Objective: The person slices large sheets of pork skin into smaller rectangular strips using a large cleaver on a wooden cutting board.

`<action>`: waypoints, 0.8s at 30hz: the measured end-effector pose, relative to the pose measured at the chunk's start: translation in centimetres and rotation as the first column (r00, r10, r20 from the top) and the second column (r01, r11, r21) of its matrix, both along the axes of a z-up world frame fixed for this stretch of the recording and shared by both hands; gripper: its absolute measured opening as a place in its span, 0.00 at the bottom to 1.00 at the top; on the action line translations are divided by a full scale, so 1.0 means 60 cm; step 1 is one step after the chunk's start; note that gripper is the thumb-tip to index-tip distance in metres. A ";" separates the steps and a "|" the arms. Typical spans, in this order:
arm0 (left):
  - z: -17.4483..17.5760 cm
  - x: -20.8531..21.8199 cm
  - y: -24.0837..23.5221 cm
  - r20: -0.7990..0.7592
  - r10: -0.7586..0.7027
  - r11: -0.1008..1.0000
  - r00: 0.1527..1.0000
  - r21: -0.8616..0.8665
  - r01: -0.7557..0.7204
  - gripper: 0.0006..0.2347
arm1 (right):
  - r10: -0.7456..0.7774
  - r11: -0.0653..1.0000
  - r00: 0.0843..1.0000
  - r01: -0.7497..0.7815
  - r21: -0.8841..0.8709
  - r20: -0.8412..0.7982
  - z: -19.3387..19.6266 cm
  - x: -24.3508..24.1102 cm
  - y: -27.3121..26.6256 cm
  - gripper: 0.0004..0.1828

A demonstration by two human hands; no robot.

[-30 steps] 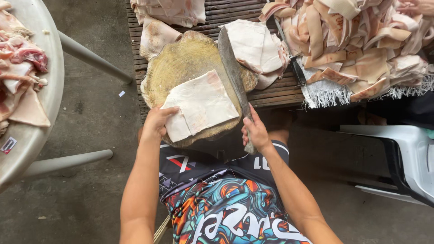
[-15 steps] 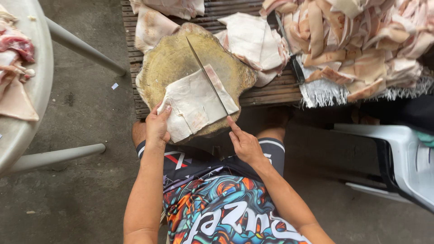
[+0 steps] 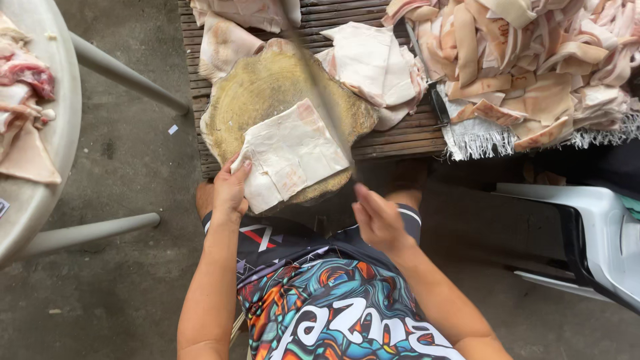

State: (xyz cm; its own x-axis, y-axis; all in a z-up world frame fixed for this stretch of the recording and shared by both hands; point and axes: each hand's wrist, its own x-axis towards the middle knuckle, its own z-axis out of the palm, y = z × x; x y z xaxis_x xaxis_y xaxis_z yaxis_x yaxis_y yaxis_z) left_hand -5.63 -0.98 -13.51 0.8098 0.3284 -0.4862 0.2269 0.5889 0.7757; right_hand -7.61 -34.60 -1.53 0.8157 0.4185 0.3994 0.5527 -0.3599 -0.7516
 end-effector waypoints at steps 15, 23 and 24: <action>0.002 0.008 -0.006 0.031 -0.006 0.999 1.000 -0.052 0.007 0.18 | -0.127 0.985 0.911 0.069 -0.158 -0.392 -0.019 -0.002 -0.002 0.32; 0.011 0.002 -0.017 -0.018 -0.011 0.996 1.000 -0.093 0.009 0.19 | -0.158 0.935 0.881 -0.012 -0.354 -0.447 -0.041 -0.008 0.050 0.31; 0.013 0.005 -0.014 -0.011 0.000 0.996 1.000 -0.089 -0.001 0.19 | -0.082 0.967 0.926 -0.014 -0.253 -0.368 -0.033 -0.002 0.051 0.32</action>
